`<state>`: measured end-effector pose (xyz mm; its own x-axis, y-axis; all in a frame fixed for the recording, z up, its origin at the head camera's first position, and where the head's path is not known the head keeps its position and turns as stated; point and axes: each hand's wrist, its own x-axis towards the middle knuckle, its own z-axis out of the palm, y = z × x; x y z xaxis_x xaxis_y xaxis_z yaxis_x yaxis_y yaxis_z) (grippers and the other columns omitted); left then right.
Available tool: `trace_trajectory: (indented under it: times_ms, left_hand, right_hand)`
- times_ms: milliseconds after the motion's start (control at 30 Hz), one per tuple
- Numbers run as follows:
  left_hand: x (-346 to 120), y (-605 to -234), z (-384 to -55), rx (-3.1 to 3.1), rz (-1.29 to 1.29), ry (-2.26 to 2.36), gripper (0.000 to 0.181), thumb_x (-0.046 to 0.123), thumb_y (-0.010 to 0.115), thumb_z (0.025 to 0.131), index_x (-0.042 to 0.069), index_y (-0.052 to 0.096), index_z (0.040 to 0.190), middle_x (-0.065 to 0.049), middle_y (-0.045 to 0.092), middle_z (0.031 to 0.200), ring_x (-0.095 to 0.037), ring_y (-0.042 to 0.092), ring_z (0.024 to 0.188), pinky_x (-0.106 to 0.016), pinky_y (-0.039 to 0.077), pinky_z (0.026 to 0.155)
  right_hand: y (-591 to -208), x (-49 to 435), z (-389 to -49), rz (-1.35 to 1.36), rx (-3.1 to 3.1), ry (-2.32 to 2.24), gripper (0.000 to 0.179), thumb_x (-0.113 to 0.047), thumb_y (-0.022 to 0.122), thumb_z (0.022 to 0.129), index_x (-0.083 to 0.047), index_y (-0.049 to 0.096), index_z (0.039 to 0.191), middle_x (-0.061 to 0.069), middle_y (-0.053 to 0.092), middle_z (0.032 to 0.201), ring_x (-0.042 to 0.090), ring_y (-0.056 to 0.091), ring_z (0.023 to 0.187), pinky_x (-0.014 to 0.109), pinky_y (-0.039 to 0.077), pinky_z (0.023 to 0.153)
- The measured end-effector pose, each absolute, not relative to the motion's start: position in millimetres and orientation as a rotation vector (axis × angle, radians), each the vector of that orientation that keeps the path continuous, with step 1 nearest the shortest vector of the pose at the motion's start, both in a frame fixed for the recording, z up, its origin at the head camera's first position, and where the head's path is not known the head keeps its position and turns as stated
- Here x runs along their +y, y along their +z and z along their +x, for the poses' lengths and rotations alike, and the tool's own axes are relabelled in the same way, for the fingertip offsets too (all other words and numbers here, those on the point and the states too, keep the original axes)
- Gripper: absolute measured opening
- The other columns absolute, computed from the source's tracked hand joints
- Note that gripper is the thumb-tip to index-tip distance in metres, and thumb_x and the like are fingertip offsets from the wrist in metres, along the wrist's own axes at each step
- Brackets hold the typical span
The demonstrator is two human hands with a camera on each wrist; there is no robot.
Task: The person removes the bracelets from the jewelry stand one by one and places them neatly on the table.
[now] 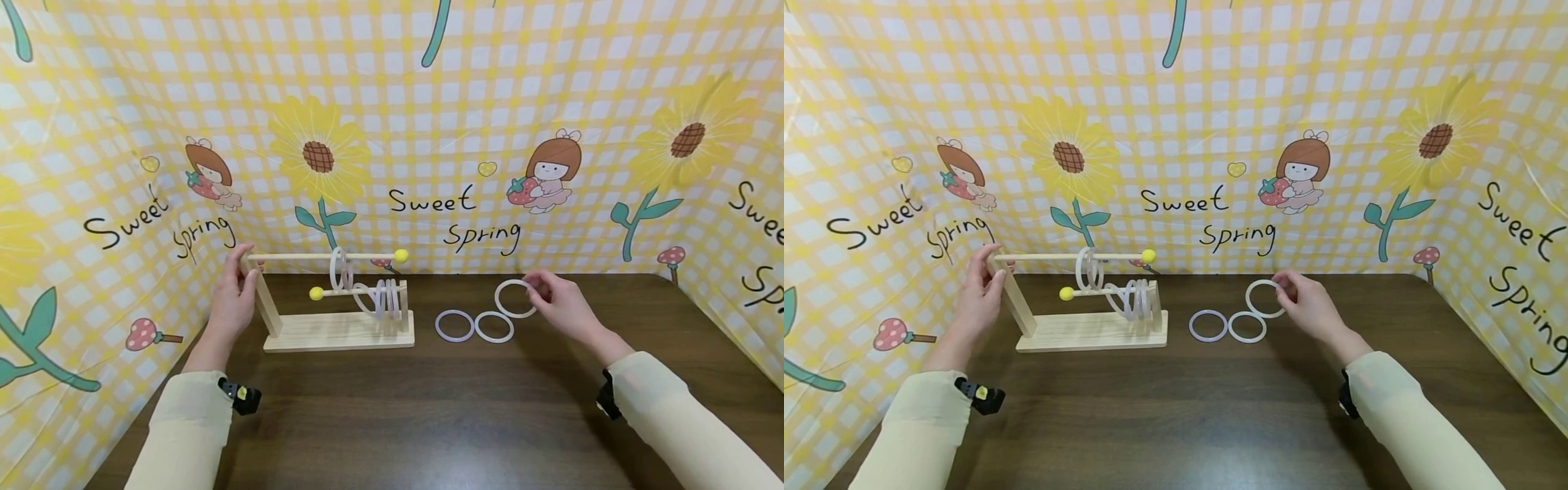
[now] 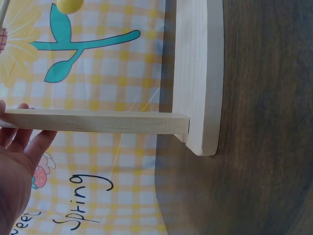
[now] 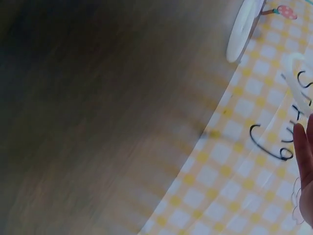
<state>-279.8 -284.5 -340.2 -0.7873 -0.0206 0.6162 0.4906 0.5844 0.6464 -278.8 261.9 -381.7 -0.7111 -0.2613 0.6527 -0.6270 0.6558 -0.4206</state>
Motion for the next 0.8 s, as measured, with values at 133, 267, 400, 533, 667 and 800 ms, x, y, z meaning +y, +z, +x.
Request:
trace_trajectory:
  times_ms: [133, 267, 400, 533, 667, 800]
  left_hand:
    - [-285, -340, -280, -2.235, -0.371, -1.152, 0.045, 0.002, 0.041, 0.103, 0.013, 0.034, 0.145, -0.025, 0.058, 0.119, -0.036, 0.054, 0.109, -0.011, 0.037, 0.081]
    - [-285, -341, -280, -2.242, -0.358, -1.139, 0.045, 0.001, 0.041, 0.102, 0.013, 0.034, 0.145, -0.025, 0.058, 0.119, -0.035, 0.054, 0.108, -0.012, 0.037, 0.08]
    - [-286, -341, -280, -2.243, -0.36, -1.123, 0.045, 0.0, 0.041, 0.102, 0.013, 0.035, 0.145, -0.024, 0.058, 0.119, -0.033, 0.054, 0.107, -0.013, 0.037, 0.08]
    - [-286, -341, -279, -2.243, -0.362, -1.128, 0.045, 0.001, 0.041, 0.102, 0.013, 0.035, 0.145, -0.026, 0.058, 0.119, -0.035, 0.054, 0.109, -0.012, 0.037, 0.079]
    - [-286, -340, -280, -2.25, -0.355, -1.126, 0.044, 0.001, 0.041, 0.102, 0.013, 0.035, 0.145, -0.027, 0.057, 0.12, -0.037, 0.054, 0.11, -0.013, 0.037, 0.079]
    - [-286, -340, -280, -2.246, -0.362, -1.122, 0.044, 0.0, 0.041, 0.102, 0.011, 0.036, 0.144, -0.027, 0.057, 0.12, -0.036, 0.055, 0.109, -0.014, 0.037, 0.078]
  right_hand:
    - [-383, 271, -279, 0.673, -2.396, 0.861, 0.017, 0.01, 0.064, 0.086, 0.001, 0.061, 0.099, 0.007, 0.062, 0.08, 0.009, 0.054, 0.063, 0.024, 0.044, 0.056]
    - [-385, 280, -280, 0.647, -2.481, 0.851, 0.015, 0.009, 0.063, 0.087, 0.001, 0.059, 0.1, 0.008, 0.064, 0.081, 0.011, 0.056, 0.066, 0.026, 0.046, 0.058]
    - [-389, 290, -281, 0.614, -2.563, 0.869, 0.012, 0.007, 0.061, 0.089, 0.003, 0.058, 0.101, 0.012, 0.065, 0.083, 0.016, 0.059, 0.07, 0.028, 0.046, 0.06]
    - [-390, 297, -281, 0.598, -2.614, 0.885, 0.011, 0.006, 0.061, 0.09, 0.004, 0.058, 0.101, 0.012, 0.066, 0.082, 0.019, 0.06, 0.072, 0.028, 0.046, 0.06]
    - [-391, 300, -280, 0.612, -2.636, 0.902, 0.011, 0.007, 0.061, 0.09, 0.004, 0.059, 0.1, 0.01, 0.066, 0.081, 0.016, 0.059, 0.069, 0.026, 0.046, 0.058]
    - [-393, 302, -282, 0.624, -2.684, 0.925, 0.011, 0.007, 0.06, 0.09, 0.004, 0.058, 0.1, 0.011, 0.065, 0.081, 0.015, 0.057, 0.067, 0.026, 0.047, 0.056]
